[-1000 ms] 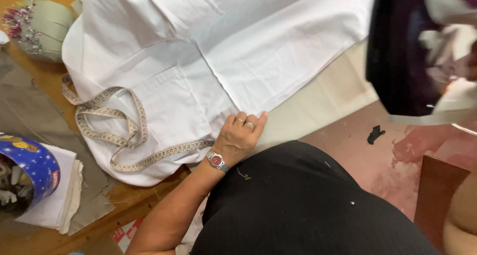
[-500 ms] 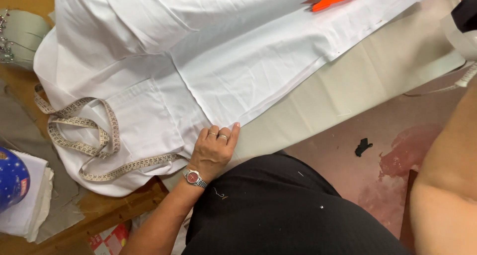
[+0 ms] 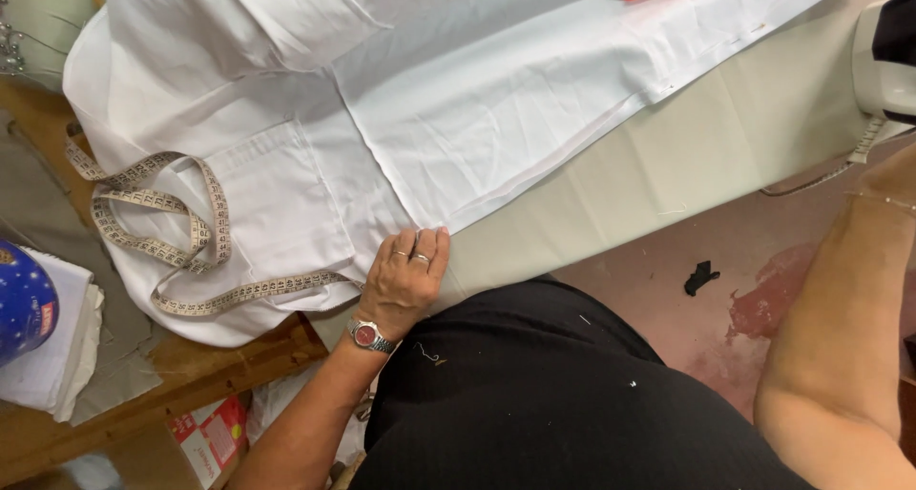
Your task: Measuring, folding, and ironing the hem of a white garment on a sewing table.
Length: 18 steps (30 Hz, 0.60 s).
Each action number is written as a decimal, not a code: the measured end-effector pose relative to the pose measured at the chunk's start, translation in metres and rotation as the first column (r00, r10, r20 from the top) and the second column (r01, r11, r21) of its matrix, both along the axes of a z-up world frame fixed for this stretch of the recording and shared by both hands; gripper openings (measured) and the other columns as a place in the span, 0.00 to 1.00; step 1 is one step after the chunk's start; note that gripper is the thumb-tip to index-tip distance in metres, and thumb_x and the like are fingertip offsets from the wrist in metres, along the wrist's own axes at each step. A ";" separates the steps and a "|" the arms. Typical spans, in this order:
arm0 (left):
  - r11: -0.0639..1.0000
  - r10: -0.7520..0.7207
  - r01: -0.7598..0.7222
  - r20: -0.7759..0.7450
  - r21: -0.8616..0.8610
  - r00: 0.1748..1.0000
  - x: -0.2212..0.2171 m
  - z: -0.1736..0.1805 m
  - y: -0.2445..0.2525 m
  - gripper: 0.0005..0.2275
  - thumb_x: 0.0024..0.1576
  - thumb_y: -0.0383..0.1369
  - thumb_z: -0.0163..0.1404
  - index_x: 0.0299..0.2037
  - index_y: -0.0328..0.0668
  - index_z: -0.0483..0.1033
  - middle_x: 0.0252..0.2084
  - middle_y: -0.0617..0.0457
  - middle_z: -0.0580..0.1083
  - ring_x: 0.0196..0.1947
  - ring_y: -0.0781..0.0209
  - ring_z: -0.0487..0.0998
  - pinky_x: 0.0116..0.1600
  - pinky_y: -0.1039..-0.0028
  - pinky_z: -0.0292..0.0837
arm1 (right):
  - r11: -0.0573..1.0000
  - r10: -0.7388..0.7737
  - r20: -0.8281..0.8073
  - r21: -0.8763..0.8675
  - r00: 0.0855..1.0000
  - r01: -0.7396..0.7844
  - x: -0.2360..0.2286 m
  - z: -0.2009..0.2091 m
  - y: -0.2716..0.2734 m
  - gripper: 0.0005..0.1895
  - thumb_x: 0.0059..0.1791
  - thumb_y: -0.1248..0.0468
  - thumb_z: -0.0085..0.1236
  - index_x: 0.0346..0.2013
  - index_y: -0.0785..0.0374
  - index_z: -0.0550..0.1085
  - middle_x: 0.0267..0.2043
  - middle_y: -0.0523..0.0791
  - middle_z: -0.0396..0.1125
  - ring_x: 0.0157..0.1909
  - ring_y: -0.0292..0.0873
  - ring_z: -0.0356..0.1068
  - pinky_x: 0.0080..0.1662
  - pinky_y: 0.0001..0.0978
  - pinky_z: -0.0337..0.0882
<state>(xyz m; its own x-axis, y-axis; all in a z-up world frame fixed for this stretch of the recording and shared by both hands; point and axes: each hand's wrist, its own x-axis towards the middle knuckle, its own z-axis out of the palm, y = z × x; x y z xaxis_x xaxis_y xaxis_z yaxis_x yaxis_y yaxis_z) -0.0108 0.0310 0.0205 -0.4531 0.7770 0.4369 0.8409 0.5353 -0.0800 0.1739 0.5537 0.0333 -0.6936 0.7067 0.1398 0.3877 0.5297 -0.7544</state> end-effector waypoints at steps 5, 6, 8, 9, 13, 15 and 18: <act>0.997 -0.024 0.025 -0.014 0.073 1.000 -0.006 0.001 -0.003 0.05 0.60 0.18 0.52 0.44 0.31 0.78 0.37 0.48 0.73 0.34 0.55 0.72 0.35 0.68 0.68 | 0.998 -0.061 -0.091 -0.003 0.994 0.061 -0.089 -0.007 -0.066 0.07 0.62 0.72 0.54 0.53 0.62 0.66 0.44 0.46 0.72 0.36 0.38 0.76 0.31 0.25 0.71; 0.997 -0.031 0.033 -0.025 0.075 0.999 -0.005 0.003 -0.004 0.05 0.60 0.18 0.53 0.44 0.30 0.78 0.36 0.48 0.73 0.33 0.55 0.73 0.34 0.68 0.68 | 0.997 -0.077 -0.104 -0.010 0.992 0.076 -0.110 -0.008 -0.080 0.07 0.62 0.72 0.54 0.52 0.62 0.66 0.45 0.46 0.72 0.36 0.38 0.76 0.31 0.25 0.71; 0.996 -0.051 0.052 -0.013 0.066 0.999 -0.003 0.002 -0.007 0.06 0.60 0.17 0.53 0.45 0.30 0.78 0.35 0.48 0.72 0.32 0.55 0.71 0.34 0.69 0.68 | 0.997 -0.010 0.029 0.082 1.000 0.008 -0.140 -0.013 -0.087 0.09 0.62 0.69 0.54 0.53 0.64 0.64 0.47 0.49 0.73 0.38 0.41 0.75 0.37 0.33 0.73; 0.997 -0.057 0.057 -0.011 0.059 0.998 -0.005 0.001 -0.006 0.06 0.59 0.17 0.54 0.45 0.29 0.77 0.35 0.48 0.71 0.31 0.55 0.70 0.33 0.69 0.67 | 0.982 0.059 0.159 0.166 0.985 -0.086 -0.161 -0.014 -0.088 0.12 0.61 0.67 0.55 0.54 0.65 0.62 0.49 0.52 0.73 0.41 0.45 0.74 0.43 0.41 0.75; 0.996 -0.049 0.050 -0.020 0.069 0.999 -0.004 -0.001 -0.007 0.07 0.58 0.16 0.55 0.45 0.29 0.78 0.32 0.49 0.70 0.31 0.56 0.69 0.34 0.69 0.68 | 0.979 -0.078 0.182 0.199 0.980 0.041 -0.199 -0.041 -0.071 0.17 0.54 0.66 0.67 0.47 0.56 0.65 0.42 0.39 0.71 0.45 0.40 0.73 0.46 0.39 0.73; 0.995 -0.050 0.054 -0.053 0.083 0.997 -0.003 -0.001 -0.008 0.07 0.59 0.17 0.56 0.45 0.30 0.79 0.30 0.50 0.70 0.31 0.57 0.70 0.33 0.70 0.66 | 0.979 -0.118 0.163 0.185 0.980 0.087 -0.207 -0.049 -0.064 0.17 0.51 0.67 0.68 0.44 0.53 0.65 0.34 0.34 0.73 0.38 0.35 0.75 0.44 0.36 0.74; 0.996 -0.040 0.047 -0.087 0.079 0.995 -0.004 0.001 -0.007 0.05 0.59 0.17 0.56 0.43 0.29 0.79 0.29 0.52 0.65 0.29 0.57 0.67 0.32 0.70 0.63 | 0.982 -0.027 0.048 0.187 0.998 0.018 -0.215 -0.081 -0.026 0.13 0.47 0.73 0.60 0.41 0.55 0.68 0.33 0.38 0.69 0.35 0.34 0.71 0.44 0.28 0.76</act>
